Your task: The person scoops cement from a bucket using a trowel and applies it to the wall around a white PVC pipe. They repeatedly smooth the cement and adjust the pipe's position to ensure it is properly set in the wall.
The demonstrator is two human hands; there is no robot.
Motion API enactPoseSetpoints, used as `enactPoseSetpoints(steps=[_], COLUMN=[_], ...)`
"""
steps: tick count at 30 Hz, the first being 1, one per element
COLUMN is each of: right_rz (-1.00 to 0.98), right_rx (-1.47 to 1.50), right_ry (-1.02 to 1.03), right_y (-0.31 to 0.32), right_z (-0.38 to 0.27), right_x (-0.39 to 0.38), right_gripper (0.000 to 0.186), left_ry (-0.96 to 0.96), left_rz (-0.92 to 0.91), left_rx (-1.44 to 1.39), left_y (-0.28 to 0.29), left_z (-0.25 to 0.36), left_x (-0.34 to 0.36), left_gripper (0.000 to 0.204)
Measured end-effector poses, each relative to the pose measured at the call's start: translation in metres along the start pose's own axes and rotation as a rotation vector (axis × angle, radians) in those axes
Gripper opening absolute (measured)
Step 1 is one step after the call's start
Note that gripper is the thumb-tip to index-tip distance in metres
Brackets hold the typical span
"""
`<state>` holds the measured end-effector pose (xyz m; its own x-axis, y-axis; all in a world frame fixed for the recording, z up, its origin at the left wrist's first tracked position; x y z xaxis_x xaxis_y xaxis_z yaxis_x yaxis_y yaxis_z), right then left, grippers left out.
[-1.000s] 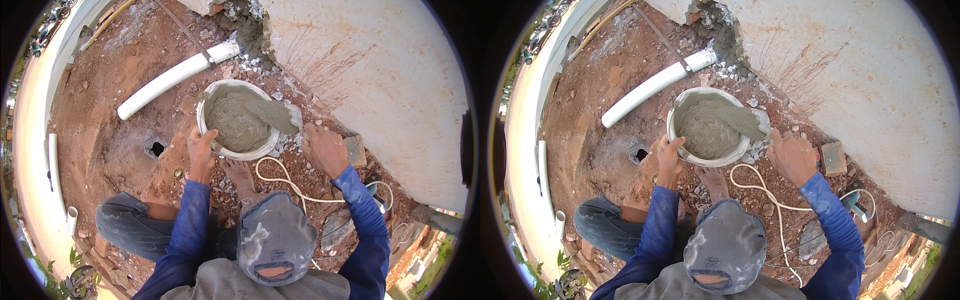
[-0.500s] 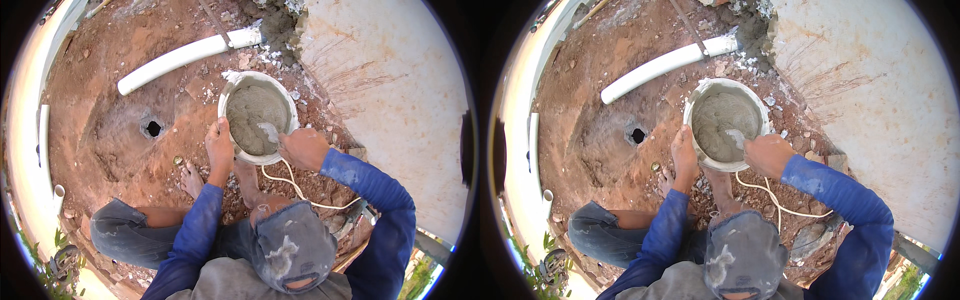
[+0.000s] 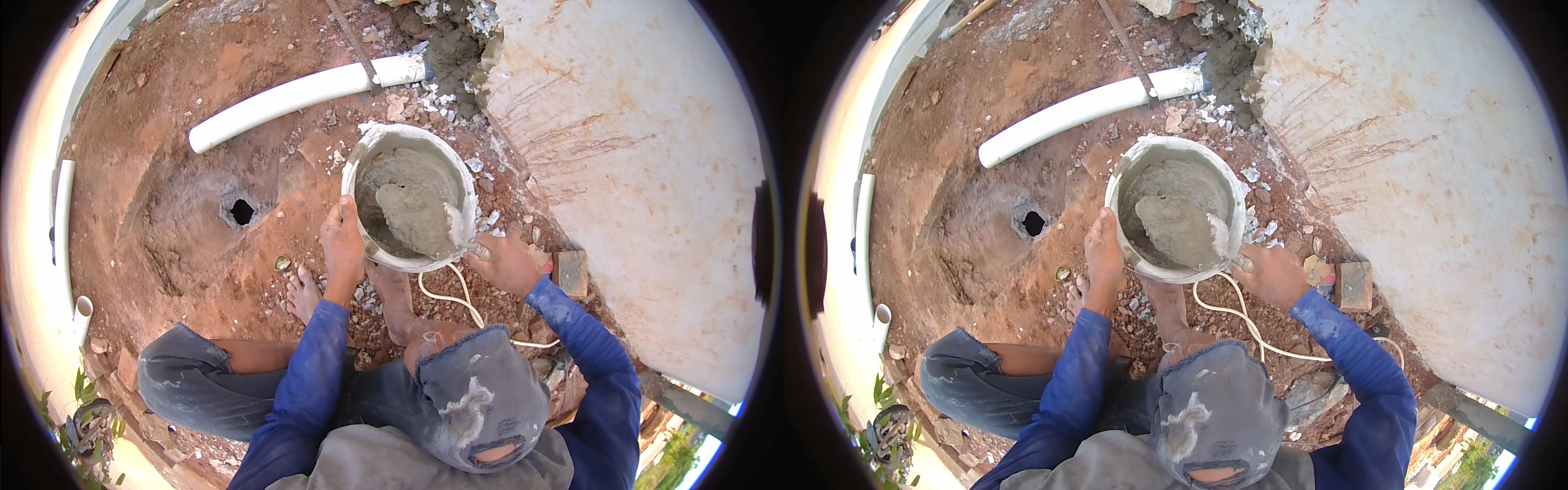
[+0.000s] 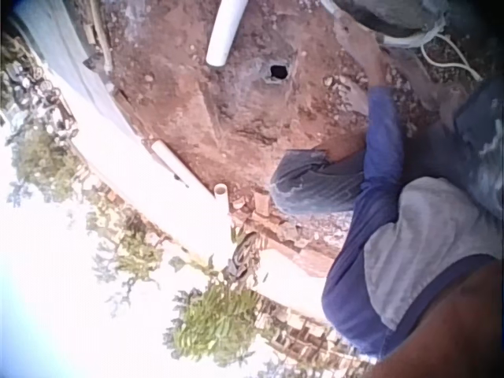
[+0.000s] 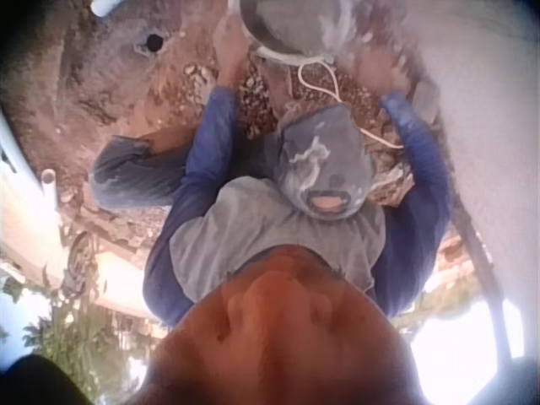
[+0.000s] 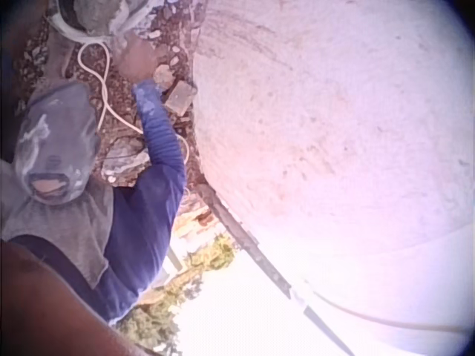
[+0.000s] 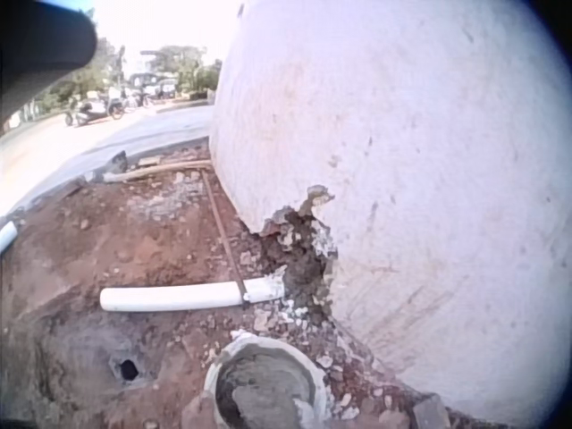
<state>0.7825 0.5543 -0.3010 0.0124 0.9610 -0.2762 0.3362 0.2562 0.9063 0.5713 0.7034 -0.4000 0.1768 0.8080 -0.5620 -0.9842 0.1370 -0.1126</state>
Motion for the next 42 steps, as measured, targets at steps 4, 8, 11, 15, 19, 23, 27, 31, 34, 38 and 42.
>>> enactPoseSetpoints(steps=[4, 8, 11, 15, 19, 23, 27, 31, 34, 38, 42], right_rz=[-0.043, 0.071, 0.102, 0.055, -0.214, -0.354, -0.677, -0.660, -0.845, -0.793, -0.761], right_rx=[-0.137, -0.495, -0.837, -1.006, -0.824, -0.559, -0.360, 0.037, 0.628, 0.919, 1.319], right_ry=[-0.016, 0.191, 0.274, 0.299, 0.295, 0.306, 0.057, -0.051, -0.390, -0.448, -0.680], right_y=[0.025, 0.047, 0.062, 0.087, 0.056, 0.026, 0.019, 0.000, 0.007, -0.012, 0.001], right_z=[-0.023, -0.052, -0.044, -0.032, -0.007, -0.003, -0.023, -0.018, -0.031, -0.022, -0.028], right_x=[0.000, 0.029, 0.054, 0.092, 0.103, 0.087, 0.084, 0.076, 0.078, 0.065, 0.062], right_gripper=[0.028, 0.020, 0.015, 0.007, 0.008, 0.008, 0.014, 0.021, 0.029, 0.030, 0.028], left_ry=[-0.020, -0.040, -0.061, -0.083, -0.101, -0.170, -0.190, -0.090, -0.157, -0.213, -0.184], left_rz=[0.021, -0.007, 0.012, 0.015, 0.031, 0.081, 0.076, -0.004, -0.036, -0.131, -0.200], left_rx=[0.007, 0.128, 0.298, 0.277, 0.275, 0.251, 0.277, 0.209, 0.234, 0.297, 0.247], left_y=[0.005, 0.013, -0.005, -0.003, -0.007, -0.007, -0.003, 0.000, 0.001, -0.001, 0.012], left_z=[-0.003, -0.003, 0.026, 0.021, 0.018, 0.007, 0.002, -0.005, -0.004, 0.004, -0.001], left_x=[0.004, 0.009, -0.008, -0.001, -0.002, -0.012, -0.015, -0.013, -0.012, -0.015, -0.001], left_gripper=[0.047, 0.045, 0.045, 0.042, 0.041, 0.040, 0.039, 0.039, 0.038, 0.037, 0.038])
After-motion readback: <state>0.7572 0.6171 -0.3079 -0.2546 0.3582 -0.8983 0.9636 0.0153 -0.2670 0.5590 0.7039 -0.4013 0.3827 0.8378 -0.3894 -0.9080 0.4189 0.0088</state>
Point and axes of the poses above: each hand's wrist, its own x-axis towards the middle knuckle, its own y-axis out of the back of the hand, z = x × y, the point moved 1 cm from there along x, towards the middle knuckle, and after that the axes turned 11 degrees about y, right-handed, at the moved point
